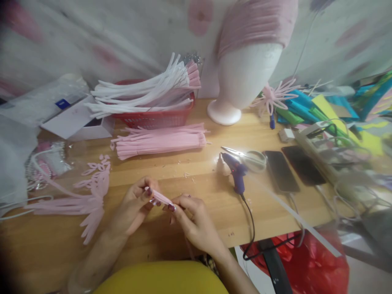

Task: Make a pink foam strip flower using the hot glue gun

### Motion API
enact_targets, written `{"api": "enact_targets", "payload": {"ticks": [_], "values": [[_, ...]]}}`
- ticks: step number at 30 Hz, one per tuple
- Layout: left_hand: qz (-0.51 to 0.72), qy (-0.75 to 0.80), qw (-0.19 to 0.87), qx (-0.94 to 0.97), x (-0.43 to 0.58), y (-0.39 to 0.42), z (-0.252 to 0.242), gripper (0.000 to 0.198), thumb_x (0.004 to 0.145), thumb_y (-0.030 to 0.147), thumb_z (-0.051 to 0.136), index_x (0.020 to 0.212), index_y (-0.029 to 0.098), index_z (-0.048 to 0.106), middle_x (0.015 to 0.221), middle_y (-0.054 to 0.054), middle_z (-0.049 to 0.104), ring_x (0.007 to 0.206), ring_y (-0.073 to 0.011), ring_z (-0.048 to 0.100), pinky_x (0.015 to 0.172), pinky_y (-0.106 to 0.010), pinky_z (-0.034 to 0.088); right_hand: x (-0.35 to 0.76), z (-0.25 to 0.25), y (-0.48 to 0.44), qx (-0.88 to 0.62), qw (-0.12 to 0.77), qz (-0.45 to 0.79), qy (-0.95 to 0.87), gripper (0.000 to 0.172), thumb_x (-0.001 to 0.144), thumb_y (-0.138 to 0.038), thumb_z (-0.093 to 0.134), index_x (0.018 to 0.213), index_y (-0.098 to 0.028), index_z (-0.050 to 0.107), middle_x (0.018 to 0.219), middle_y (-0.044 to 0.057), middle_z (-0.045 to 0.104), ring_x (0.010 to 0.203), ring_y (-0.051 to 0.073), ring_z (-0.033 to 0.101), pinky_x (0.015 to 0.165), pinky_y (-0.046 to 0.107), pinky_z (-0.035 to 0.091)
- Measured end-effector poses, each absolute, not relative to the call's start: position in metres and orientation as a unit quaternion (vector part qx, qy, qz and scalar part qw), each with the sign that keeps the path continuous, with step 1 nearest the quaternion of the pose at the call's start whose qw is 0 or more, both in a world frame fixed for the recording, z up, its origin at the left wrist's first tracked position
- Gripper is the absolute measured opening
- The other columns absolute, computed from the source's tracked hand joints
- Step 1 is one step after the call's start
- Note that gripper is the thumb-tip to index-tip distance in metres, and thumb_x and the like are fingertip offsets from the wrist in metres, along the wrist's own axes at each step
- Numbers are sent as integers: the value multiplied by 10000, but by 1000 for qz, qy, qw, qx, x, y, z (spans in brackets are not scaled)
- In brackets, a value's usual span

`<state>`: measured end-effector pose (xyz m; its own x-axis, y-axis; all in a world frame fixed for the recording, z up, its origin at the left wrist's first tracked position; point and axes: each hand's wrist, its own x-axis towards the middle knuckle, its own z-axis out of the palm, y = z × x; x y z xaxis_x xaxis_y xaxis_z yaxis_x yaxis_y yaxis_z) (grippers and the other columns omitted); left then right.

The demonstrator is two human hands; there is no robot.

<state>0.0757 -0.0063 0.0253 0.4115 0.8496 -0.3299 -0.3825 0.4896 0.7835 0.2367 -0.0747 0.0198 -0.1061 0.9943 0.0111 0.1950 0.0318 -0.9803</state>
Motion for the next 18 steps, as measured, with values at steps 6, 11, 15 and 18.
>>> {"api": "enact_targets", "payload": {"ticks": [6,11,15,18], "values": [[370,410,755,354,73,-18,21,209,694,251,828,859,166,732,805,-5,725,744,-111,644,703,-204,518,234,10,-74,-519,446,548,-481,313,977,-392,552,759,-182,635,629,-16,607,587,116,533,580,232,395],[371,432,699,433,69,-21,23,195,773,207,723,965,171,728,922,-46,779,875,-163,713,791,-244,564,232,10,-75,-550,436,516,-491,318,964,-361,570,713,-178,636,633,-11,619,593,116,535,568,228,385],[394,435,655,475,71,-21,26,229,828,181,641,1056,176,646,876,-34,786,843,-161,737,781,-248,580,232,11,-77,-565,427,466,-530,298,962,-310,570,706,-181,650,645,-6,636,612,125,544,602,240,393],[406,445,610,515,71,-23,25,109,885,201,583,983,182,627,821,-27,779,778,-154,739,741,-241,582,232,11,-78,-558,417,428,-575,226,956,-262,581,781,-193,707,677,2,670,657,141,565,643,258,398]]}}
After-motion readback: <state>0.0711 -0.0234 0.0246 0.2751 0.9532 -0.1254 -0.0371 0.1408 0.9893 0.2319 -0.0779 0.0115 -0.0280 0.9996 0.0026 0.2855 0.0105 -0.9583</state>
